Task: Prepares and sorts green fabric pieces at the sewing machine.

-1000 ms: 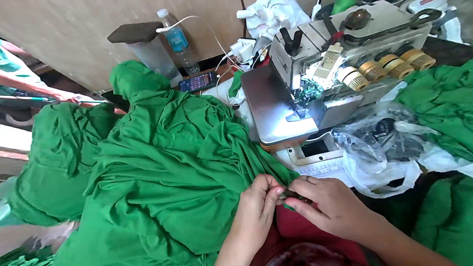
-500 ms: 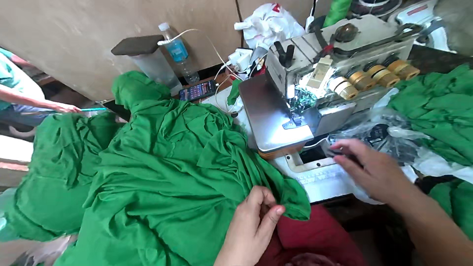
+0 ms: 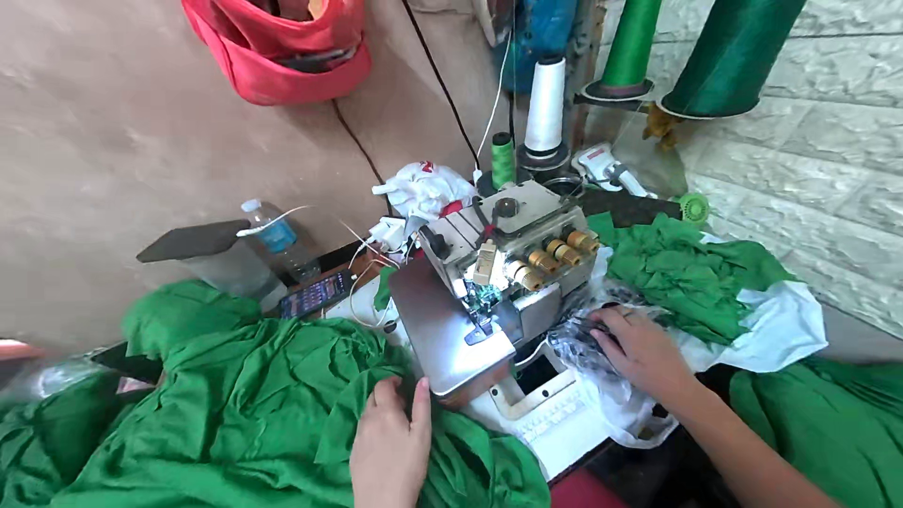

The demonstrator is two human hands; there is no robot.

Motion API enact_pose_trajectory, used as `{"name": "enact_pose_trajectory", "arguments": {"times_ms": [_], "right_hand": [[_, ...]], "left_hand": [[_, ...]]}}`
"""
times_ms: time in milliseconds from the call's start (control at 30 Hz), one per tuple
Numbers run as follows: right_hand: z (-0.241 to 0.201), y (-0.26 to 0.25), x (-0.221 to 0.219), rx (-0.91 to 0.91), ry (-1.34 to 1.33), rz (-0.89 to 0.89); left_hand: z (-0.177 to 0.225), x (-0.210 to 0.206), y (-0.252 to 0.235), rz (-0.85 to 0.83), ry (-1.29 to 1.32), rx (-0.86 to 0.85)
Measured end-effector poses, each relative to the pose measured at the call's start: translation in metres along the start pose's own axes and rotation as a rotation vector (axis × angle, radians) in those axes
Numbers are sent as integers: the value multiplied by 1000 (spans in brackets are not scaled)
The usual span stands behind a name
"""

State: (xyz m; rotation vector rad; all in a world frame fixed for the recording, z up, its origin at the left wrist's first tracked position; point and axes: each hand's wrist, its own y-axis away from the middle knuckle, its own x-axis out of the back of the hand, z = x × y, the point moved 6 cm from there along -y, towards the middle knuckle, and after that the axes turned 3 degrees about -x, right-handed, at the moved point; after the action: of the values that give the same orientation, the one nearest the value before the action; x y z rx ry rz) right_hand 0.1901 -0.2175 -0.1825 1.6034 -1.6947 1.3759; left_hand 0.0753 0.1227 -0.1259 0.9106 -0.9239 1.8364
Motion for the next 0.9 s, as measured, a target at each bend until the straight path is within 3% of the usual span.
{"name": "enact_pose_trajectory", "arguments": {"times_ms": [167, 267, 367, 433, 500, 567, 667, 767, 900], "right_hand": [[-42, 13, 13, 201, -189, 92], [-97, 30, 6, 385, -377, 33], [-141, 49, -16, 541, -475, -95], [-161, 61, -32, 579, -466, -198], [-175, 70, -37, 571, -516, -351], [-184, 80, -38, 625, -560, -371], [-197, 94, -33, 738, -625, -422], [-200, 98, -32, 812, -646, -383], [-190, 94, -38, 763, -547, -324]], "left_hand": [[-7, 8, -1, -105, -77, 29], [-6, 2, -6, -245, -168, 111], [-8, -2, -6, -317, -146, 74], [-16, 6, -2, -206, 88, 26], [-25, 18, 5, -95, 530, 38], [-32, 31, 15, -30, 984, 126], [-49, 53, 33, 88, 1248, 153], [-73, 61, 46, 251, 1142, 89], [-92, 66, 56, 395, 377, -46]]}}
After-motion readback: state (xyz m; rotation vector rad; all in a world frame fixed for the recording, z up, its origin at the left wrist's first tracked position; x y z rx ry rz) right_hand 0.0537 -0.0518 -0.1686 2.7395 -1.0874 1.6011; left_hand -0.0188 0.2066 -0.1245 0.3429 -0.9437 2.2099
